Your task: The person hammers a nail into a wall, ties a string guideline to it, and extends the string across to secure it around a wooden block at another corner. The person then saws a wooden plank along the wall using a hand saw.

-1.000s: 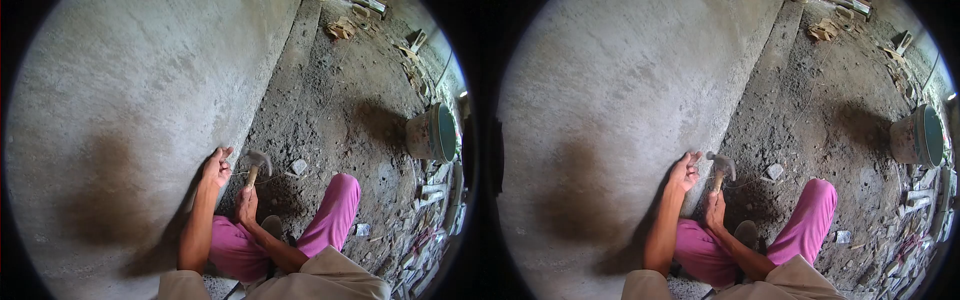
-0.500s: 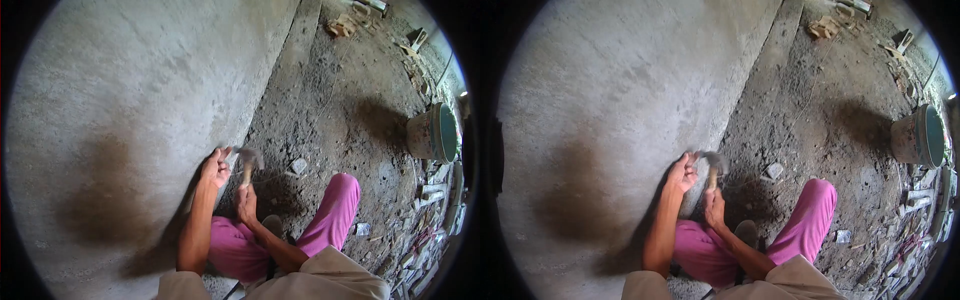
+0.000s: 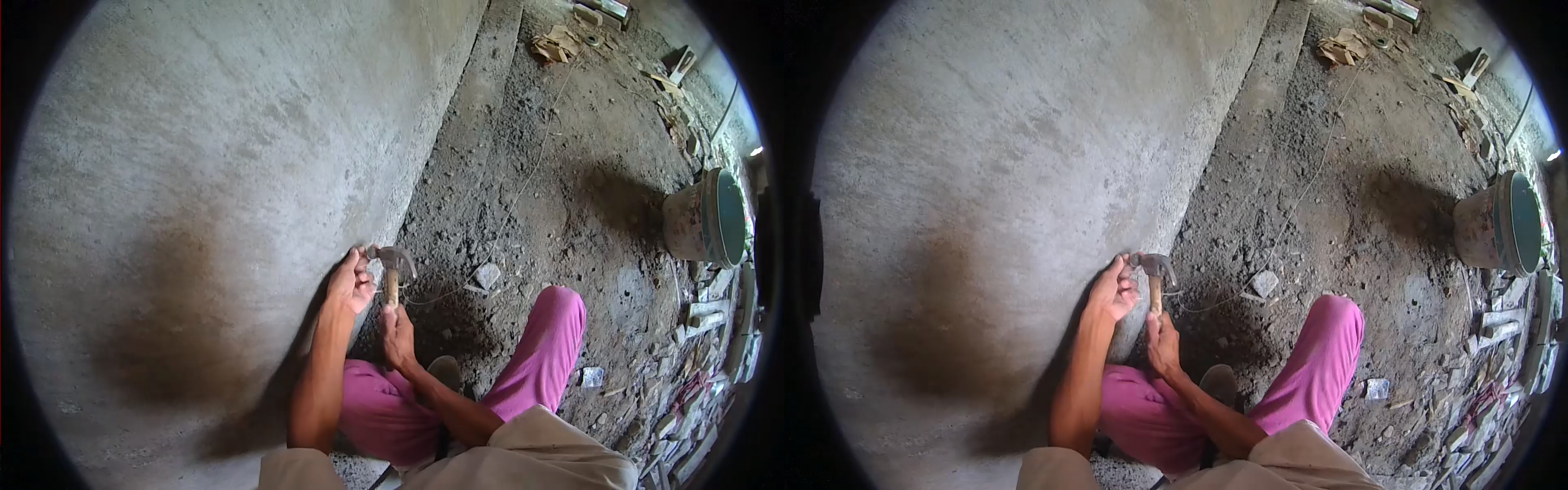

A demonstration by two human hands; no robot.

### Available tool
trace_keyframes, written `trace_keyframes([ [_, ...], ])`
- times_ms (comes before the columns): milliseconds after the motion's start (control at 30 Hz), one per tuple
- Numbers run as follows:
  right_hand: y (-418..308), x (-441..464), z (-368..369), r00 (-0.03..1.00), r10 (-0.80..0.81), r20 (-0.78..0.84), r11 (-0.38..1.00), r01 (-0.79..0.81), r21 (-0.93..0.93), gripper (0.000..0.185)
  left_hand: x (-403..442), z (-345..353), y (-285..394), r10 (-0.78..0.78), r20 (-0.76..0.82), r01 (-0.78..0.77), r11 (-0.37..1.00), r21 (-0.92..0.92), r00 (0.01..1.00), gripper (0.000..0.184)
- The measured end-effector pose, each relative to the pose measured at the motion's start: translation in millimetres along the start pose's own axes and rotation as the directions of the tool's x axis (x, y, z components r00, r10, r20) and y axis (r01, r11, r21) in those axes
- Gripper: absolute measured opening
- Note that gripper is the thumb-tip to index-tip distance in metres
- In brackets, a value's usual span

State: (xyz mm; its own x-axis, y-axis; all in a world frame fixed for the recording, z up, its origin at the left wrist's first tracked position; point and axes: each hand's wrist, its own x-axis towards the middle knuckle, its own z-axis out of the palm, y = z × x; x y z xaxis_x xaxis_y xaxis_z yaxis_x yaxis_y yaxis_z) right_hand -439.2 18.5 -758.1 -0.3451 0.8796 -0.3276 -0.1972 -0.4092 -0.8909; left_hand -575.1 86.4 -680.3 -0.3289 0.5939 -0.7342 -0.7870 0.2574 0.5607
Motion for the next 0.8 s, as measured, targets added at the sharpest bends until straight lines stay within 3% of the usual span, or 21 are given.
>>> trace_keyframes([
  [33,-4.8,-4.6,-3.0,0.999,0.051,0.002,0.997,-0.051,0.066,0.035,-1.8,-3.5,-2.0,-0.002,-0.007,0.002,1.0,0.003,1.0,0.016],
  [100,-22.0,-16.6,3.3,0.993,0.041,-0.11,0.947,-0.004,0.32,0.031,0.8,-10.2,-2.8,0.0,0.031,0.001,1.0,-0.029,1.0,0.016],
  [167,11.1,-6.8,16.2,0.986,0.071,-0.151,0.968,-0.032,0.248,0.029,-2.3,-3.6,-3.4,0.01,-0.007,-0.01,0.999,-0.035,1.0,0.016],
  [200,6.7,-4.2,10.9,0.996,0.079,0.045,0.997,-0.08,0.022,0.029,-0.4,-2.6,-2.2,-0.012,-0.015,0.011,1.0,-0.029,1.0,0.016],
  [233,3.5,-1.5,7.6,0.999,-0.046,0.017,0.995,0.047,-0.086,0.03,0.1,-2.7,-3.8,-0.013,-0.003,0.013,1.0,-0.014,1.0,0.016],
  [300,-2.0,0.7,0.3,0.998,0.038,0.052,0.999,-0.039,0.01,0.031,0.4,-2.0,-0.5,-0.047,-0.069,0.047,0.999,0.005,0.997,0.016],
  [367,-0.7,-5.8,6.8,0.994,-0.034,-0.1,0.98,0.053,0.191,0.038,-4.5,-5.0,-2.0,-0.017,-0.04,0.016,1.0,-0.014,0.999,0.016],
  [400,-0.5,-8.8,11.8,0.994,0.018,-0.108,0.951,0.016,0.309,0.039,-2.0,-7.8,-2.4,-0.021,-0.038,0.02,1.0,-0.016,0.999,0.019],
  [433,4.5,-8.9,9.7,0.994,0.015,-0.107,0.951,0.019,0.307,0.039,1.5,-8.0,-3.4,-0.027,-0.028,0.027,1.0,-0.008,0.999,0.023],
  [500,6.9,2.4,5.4,0.999,0.03,0.014,0.999,-0.03,-0.035,0.032,4.5,-9.6,-4.8,-0.043,-0.036,0.044,0.999,0.025,0.998,0.026],
  [533,-4.3,4.1,-4.0,0.999,0.038,-0.013,0.982,-0.04,-0.187,0.03,4.0,-5.8,-1.0,-0.023,0.019,0.022,0.998,0.051,1.0,0.026],
  [633,-16.1,-10.1,1.3,0.99,0.035,-0.139,0.963,0.003,0.268,0.028,-0.8,-10.4,-5.5,0.013,-0.017,-0.012,0.996,0.086,1.0,0.029],
  [700,1.0,-1.4,7.2,0.997,0.015,-0.073,0.987,-0.026,-0.158,0.026,2.8,-7.3,-5.6,-0.019,-0.089,0.026,0.997,0.079,0.996,0.033],
  [733,-2.3,0.8,3.0,0.995,-0.101,0.006,0.981,0.101,-0.168,0.026,1.3,-5.3,-5.2,-0.005,-0.086,0.014,0.995,0.102,0.996,0.038],
  [800,-10.9,17.4,-13.4,0.993,-0.116,-0.005,0.969,0.112,-0.218,0.029,4.6,-0.9,2.1,0.014,-0.011,-0.012,0.992,0.128,1.0,0.038],
])
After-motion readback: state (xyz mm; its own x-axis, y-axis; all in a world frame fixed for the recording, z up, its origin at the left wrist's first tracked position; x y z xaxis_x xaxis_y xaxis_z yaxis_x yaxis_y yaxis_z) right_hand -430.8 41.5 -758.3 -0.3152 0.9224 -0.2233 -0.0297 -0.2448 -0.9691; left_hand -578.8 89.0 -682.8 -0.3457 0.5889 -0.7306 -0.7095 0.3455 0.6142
